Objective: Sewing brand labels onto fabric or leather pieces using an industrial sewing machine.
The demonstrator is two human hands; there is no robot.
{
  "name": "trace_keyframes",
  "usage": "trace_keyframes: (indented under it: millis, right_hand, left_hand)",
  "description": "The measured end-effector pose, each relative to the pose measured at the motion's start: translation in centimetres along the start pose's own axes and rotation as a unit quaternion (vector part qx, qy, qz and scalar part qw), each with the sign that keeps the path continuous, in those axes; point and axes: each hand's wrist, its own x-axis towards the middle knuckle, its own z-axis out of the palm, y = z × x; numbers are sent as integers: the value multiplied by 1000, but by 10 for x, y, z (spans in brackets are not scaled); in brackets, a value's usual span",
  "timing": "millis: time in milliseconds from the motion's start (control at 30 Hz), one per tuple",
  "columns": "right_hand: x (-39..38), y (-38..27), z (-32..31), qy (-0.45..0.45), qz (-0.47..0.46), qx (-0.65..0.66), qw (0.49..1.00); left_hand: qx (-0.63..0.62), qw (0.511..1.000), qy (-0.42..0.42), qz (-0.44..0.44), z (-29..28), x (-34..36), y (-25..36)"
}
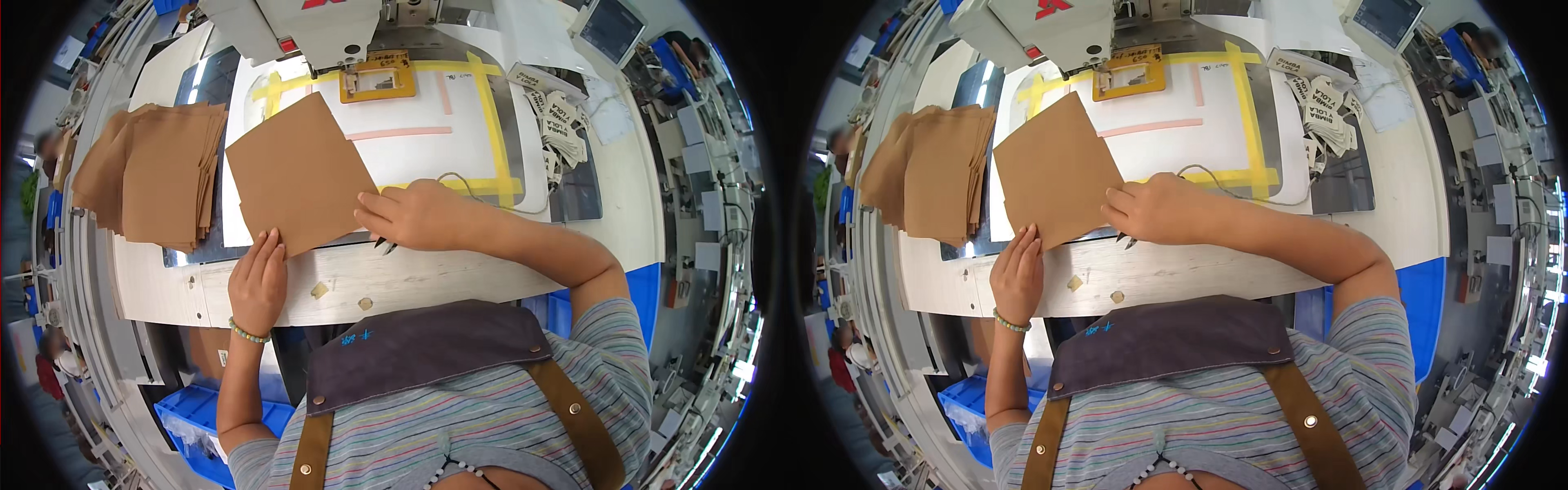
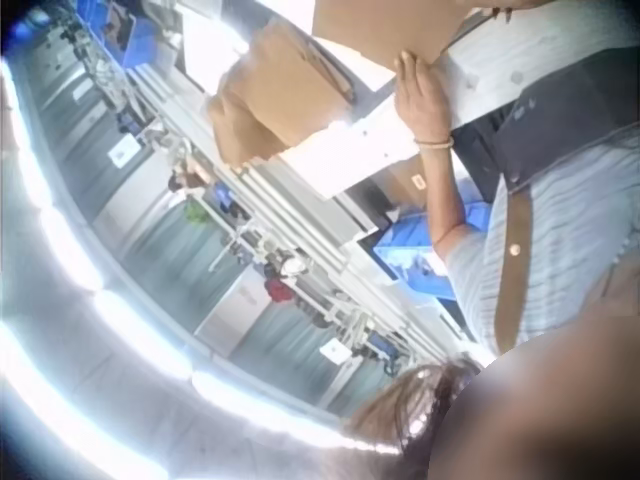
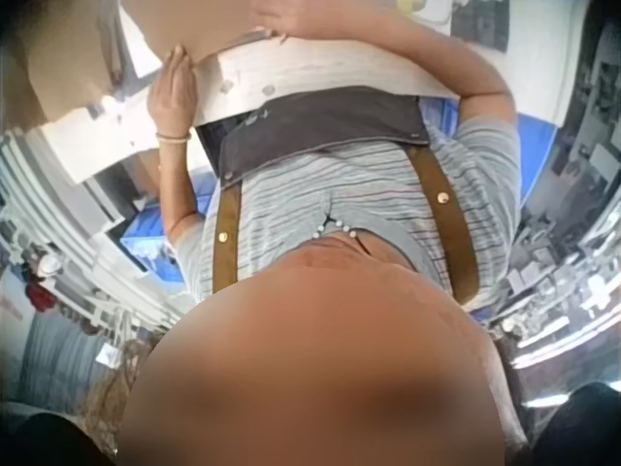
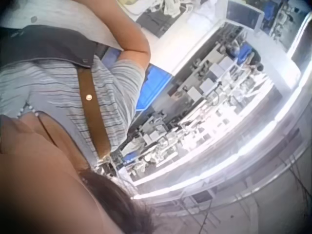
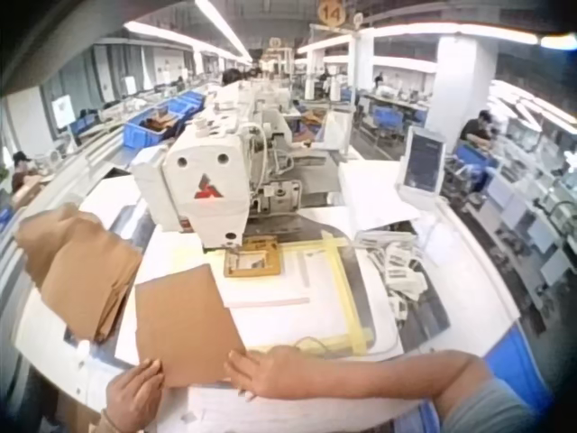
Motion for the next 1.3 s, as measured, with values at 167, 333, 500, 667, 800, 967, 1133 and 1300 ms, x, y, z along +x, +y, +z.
trace_keyframes:
  millis: [167, 333, 500, 667, 800, 967, 1133, 1300]
  right_hand:
    - [6, 18, 5, 19, 0, -80, 997]
    - [31, 61, 11, 59, 30, -165, 984]
    - [25, 95, 21, 75, 69, -192, 976]
    - [-4, 101, 3, 39, 121, -199, 972]
    - [-29, 109, -7, -7, 167, -225, 960]
    - [-60, 92, -25, -51, 246, -209, 945]
    - [-79, 73, -23, 17, 226, -160, 961]
    - [-83, 64, -17, 19, 258, -87, 962]
  left_hand:
    - [-31, 996, 58, -56, 6, 12, -3]
    - [53, 998, 46, 0, 16, 40, -14]
    - [57, 998, -7, -16, 39, 92, -41]
    - [63, 996, 5, 67, 70, 148, -63]
    - [57, 990, 6, 132, 96, 175, -58]
    - [24, 996, -79, 44, 90, 164, -44]
    - [-68, 997, -39, 25, 72, 148, -30]
    - [-134, 989, -67, 17, 69, 133, -30]
